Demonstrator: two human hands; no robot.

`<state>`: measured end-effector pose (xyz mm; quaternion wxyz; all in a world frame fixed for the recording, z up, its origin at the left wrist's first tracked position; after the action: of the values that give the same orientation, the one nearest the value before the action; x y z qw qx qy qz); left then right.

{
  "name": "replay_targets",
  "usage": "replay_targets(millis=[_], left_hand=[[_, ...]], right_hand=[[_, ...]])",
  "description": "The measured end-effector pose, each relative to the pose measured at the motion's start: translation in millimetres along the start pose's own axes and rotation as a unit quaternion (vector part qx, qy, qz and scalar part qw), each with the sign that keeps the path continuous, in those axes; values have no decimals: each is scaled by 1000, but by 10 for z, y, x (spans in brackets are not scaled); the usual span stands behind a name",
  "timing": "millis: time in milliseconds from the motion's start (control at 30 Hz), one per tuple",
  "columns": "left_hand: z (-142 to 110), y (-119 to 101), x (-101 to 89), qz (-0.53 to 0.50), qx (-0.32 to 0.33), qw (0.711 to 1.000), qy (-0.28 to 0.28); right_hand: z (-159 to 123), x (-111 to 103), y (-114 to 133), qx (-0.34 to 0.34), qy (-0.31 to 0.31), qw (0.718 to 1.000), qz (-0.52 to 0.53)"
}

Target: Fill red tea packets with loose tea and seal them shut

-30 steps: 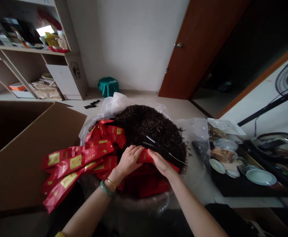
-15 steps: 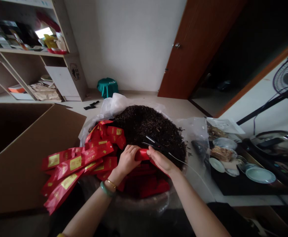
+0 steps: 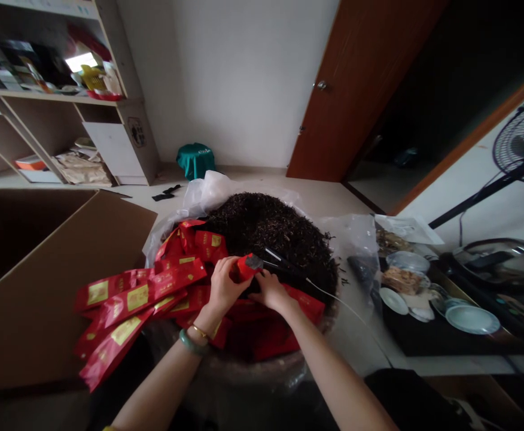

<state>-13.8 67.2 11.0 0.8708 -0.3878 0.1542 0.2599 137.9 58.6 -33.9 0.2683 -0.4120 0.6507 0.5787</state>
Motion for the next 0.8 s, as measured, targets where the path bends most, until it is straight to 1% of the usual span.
replay_targets(millis=[67, 133, 300, 400, 500, 567, 633, 733, 800], left_hand=[[9, 3, -10, -3, -6, 1000, -4], [16, 12, -17, -3, -15, 1000, -10], [21, 56, -31, -7, -40, 999, -33], [21, 77, -42, -12, -52, 998, -44], [18, 93, -40, -16, -61, 997, -42], [14, 102, -33, -18, -62, 997, -39], [9, 112, -23, -18, -61, 997, -35], [3, 118, -10, -16, -54, 998, -29], [1, 112, -7, -13, -48, 998, -27]], right_hand=[[60, 53, 44, 24, 13, 998, -49], [118, 60, 75, 23, 16, 998, -58], [176, 41, 55, 5, -1, 999, -39], [138, -41, 49, -9, -25, 1000, -17], [56, -240, 91, -28, -52, 998, 21], [-26, -449, 164, -60, -82, 992, 80], [-125, -690, 267, -101, -114, 978, 141], [-251, -1007, 440, -124, -143, 968, 162], [-295, -1153, 571, -134, -155, 966, 160]])
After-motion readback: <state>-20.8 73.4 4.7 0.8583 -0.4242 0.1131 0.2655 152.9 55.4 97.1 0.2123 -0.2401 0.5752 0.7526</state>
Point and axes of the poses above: each hand's wrist, its own z-axis towards the middle knuckle, its own x-axis out of the palm, y = z × x, the point moved 5 cm from there along z, towards the middle knuckle, and after that the axes turned 1 degree about z, right-handed, at the moved point
